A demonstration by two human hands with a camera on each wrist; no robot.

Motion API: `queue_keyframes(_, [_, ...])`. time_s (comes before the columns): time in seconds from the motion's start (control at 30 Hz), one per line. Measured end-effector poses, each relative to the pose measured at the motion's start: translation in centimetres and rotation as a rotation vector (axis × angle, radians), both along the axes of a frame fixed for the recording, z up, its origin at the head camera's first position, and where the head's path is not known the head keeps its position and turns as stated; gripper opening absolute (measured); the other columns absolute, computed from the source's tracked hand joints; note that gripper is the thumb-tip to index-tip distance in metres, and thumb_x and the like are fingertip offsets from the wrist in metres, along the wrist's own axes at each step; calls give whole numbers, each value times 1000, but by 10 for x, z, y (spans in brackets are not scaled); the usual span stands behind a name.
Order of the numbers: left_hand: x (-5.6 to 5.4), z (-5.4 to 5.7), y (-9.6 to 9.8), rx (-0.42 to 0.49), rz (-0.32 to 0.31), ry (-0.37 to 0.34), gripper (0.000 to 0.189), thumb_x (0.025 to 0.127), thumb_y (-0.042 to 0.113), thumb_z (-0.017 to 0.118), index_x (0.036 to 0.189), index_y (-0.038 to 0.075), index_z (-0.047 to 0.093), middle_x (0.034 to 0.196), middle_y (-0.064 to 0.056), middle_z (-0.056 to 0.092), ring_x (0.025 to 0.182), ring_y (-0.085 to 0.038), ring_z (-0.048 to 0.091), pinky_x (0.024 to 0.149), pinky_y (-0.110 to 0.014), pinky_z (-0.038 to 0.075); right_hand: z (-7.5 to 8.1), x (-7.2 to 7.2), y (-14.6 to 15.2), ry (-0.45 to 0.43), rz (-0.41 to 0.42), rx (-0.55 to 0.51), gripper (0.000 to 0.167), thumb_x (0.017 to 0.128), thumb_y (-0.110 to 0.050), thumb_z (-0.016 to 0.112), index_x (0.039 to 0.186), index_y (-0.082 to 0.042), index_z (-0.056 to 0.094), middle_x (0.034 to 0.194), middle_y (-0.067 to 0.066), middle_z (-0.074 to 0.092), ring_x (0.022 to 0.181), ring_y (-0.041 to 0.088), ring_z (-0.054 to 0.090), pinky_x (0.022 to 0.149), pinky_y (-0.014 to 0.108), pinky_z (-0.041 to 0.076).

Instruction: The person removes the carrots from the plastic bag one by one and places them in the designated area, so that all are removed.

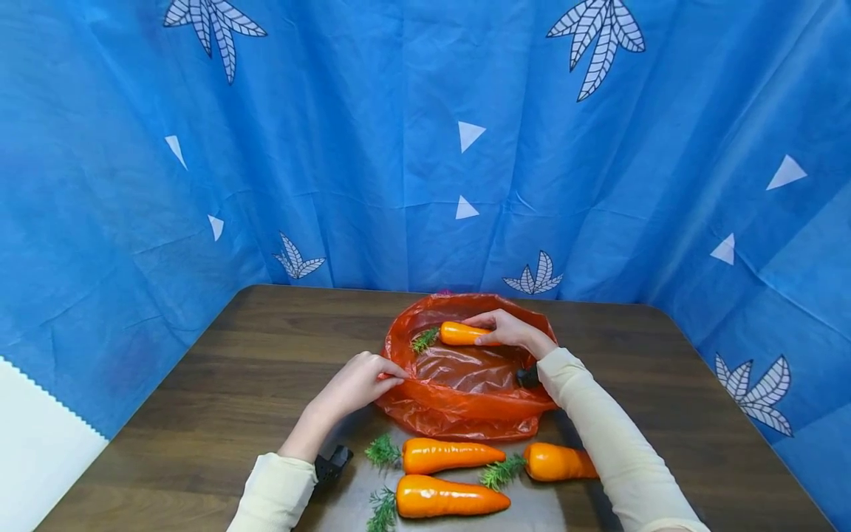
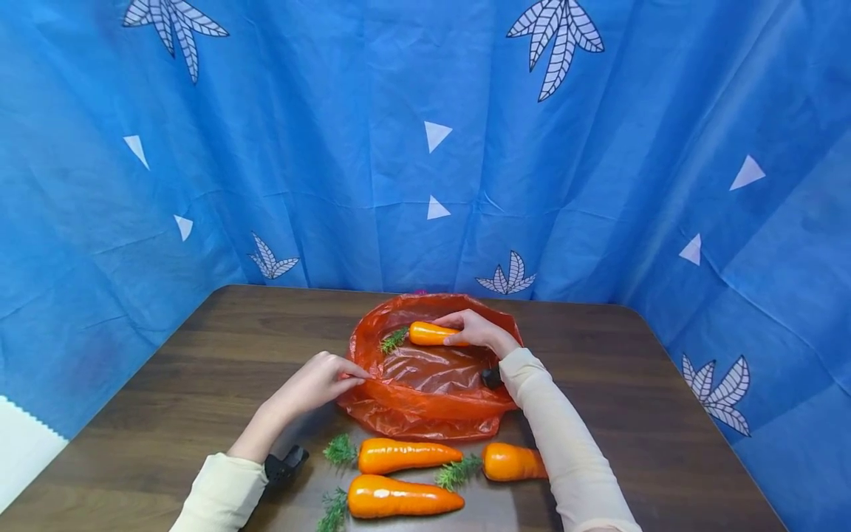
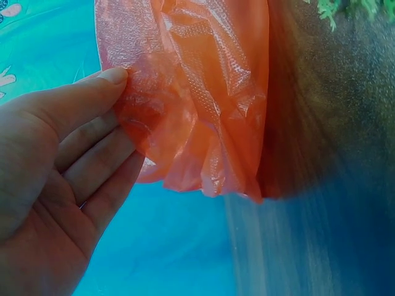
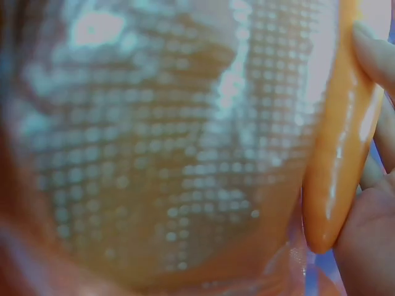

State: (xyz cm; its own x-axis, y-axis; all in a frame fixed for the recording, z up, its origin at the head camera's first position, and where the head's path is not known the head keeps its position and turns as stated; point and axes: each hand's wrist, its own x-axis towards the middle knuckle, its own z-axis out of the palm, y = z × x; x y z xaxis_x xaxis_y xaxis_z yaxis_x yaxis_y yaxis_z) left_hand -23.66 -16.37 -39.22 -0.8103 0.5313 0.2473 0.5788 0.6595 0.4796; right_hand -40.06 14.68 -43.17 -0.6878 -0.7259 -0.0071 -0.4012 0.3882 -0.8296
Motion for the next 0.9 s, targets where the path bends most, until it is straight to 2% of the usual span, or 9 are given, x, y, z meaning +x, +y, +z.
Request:
queue_keyframes(0.1, [0, 0, 1, -2, -2, -4, 14, 84, 11, 71, 97, 9, 75, 89, 2, 70, 72, -3, 61, 66, -16, 50, 1, 1, 3, 6, 20, -5, 46, 86, -6, 68, 129, 0, 55, 119, 11, 59, 106, 26, 54, 90, 36, 45])
queue_keyframes(0.27, [-2, 2, 3, 6, -3, 6, 14, 83, 11, 71, 97, 9, 75, 88, 2, 70, 72, -4, 62, 65, -16, 50, 10, 3, 7, -18, -15, -2, 46, 86, -7, 68, 130, -2, 54, 121, 10, 58, 107, 27, 53, 90, 35, 46])
queue_keyframes(0.5, [-2, 3, 3, 14, 5, 13, 14, 84, 12, 71, 97, 11, 75, 88, 2, 70, 72, -4, 61, 66, -16, 50, 24, 3, 13, -59, -34, -33, 47, 88, -6, 65, 131, 2, 51, 122, 16, 57, 102, 28, 56, 89, 35, 46])
queue_keyframes(0.57, [-1, 2, 3, 16, 6, 12, 14, 84, 11, 71, 96, 10, 75, 88, 2, 70, 72, -4, 62, 66, -16, 50, 28, 5, 15, -70, -39, -44, 47, 87, -5, 66, 131, 1, 52, 121, 15, 58, 100, 27, 56, 88, 35, 47])
queue_keyframes(0.73, [-1, 3, 5, 16, 5, 13, 14, 83, 10, 71, 96, 9, 75, 88, 1, 70, 72, -4, 62, 65, -16, 50, 36, 14, 20, -37, -40, -55, 47, 87, -7, 66, 130, 2, 52, 119, 17, 58, 96, 27, 57, 85, 33, 49])
queue_keyframes(0.9, [0, 3, 6, 7, 9, 2, 14, 84, 10, 71, 97, 10, 75, 89, 1, 70, 72, -4, 62, 66, -15, 49, 45, 24, 26, -50, -57, -93, 47, 88, -10, 66, 131, 3, 51, 119, 18, 58, 97, 33, 56, 86, 41, 48])
